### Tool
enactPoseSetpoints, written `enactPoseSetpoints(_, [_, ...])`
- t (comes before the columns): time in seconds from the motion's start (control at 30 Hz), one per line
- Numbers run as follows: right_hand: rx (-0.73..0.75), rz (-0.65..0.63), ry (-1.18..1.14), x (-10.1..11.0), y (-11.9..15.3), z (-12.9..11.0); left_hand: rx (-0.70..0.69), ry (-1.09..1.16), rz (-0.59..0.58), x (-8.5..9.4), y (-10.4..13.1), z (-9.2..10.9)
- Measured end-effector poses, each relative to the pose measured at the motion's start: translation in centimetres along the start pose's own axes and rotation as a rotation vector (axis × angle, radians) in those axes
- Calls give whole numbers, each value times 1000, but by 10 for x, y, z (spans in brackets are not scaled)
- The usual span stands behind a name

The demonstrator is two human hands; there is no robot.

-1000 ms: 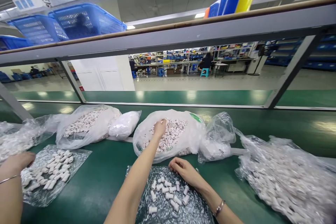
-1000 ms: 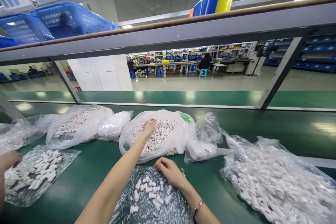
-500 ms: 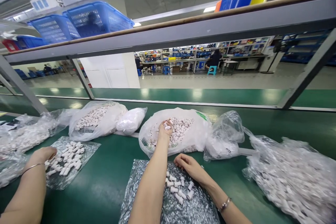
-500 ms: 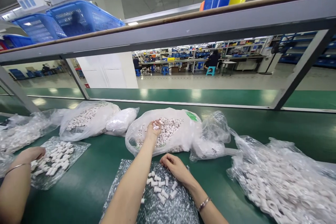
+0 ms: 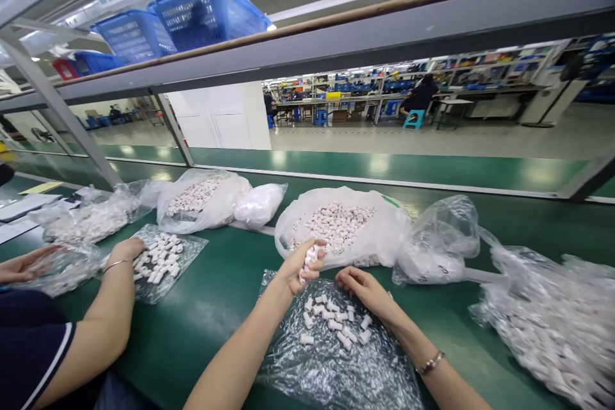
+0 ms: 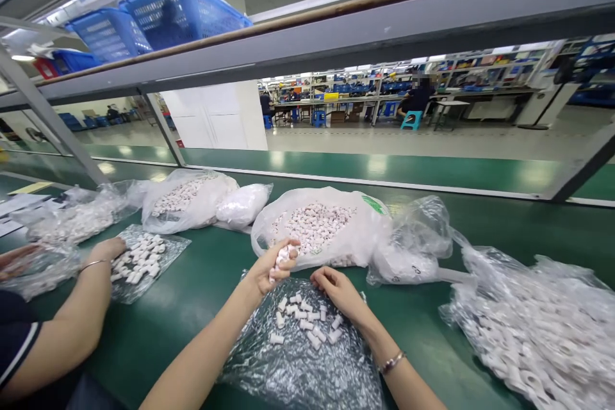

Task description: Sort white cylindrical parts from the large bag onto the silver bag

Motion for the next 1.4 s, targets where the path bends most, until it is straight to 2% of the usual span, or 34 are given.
enactPoseSetpoints(0.07, [37,44,41,-3,3,-15,-13,-23,3,14,26,-11])
enactPoseSetpoints(0.13, [112,64,119,-12,9,-39,-30,-41,18,29,42,-20])
enactPoseSetpoints(0.27, [228,-18,330,-43,18,-83,-81,-102,57,49,52,-32])
enactPoseSetpoints(0.37, [240,-85,464,-65,20,-94,-165,-224,100,54,55,-32])
enactPoseSetpoints(0.47, [258,-97,526,-75,19,-95,-257,-340,133,50,61,-28])
enactPoseSetpoints(0.57, [266,-92,532,-77,18,-94,-280,-424,147,45,66,-25])
enactPoseSetpoints(0.67, [224,-130,395,-76,17,-95,-277,-449,140,43,68,-24])
enactPoseSetpoints(0.77, [182,-168,239,-72,14,-95,-286,-400,148,47,68,-21])
enactPoseSetpoints(0.83, [179,-154,225,-68,10,-92,-311,-338,191,53,67,-15])
enactPoseSetpoints(0.93, [185,-143,294,-64,3,-80,-379,-235,253,63,68,-3])
enactPoseSetpoints(1.07, [173,-143,463,-63,-6,-55,-422,-163,276,70,68,6])
enactPoseSetpoints(1.17, [199,-160,566,-63,-9,-44,-406,-155,266,70,68,6])
enactPoseSetpoints(1.27, [242,-185,649,-62,-10,-43,-348,-173,239,67,68,3])
enactPoseSetpoints(1.4, [233,-174,623,-57,-7,-54,-229,-202,112,59,69,-4])
Point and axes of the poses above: each hand's wrist, its own y-axis away from the middle knuckle, its own x-axis out of the back of the hand, z = x × y, the point moved 5 cm from there along -y, towards the middle knuckle
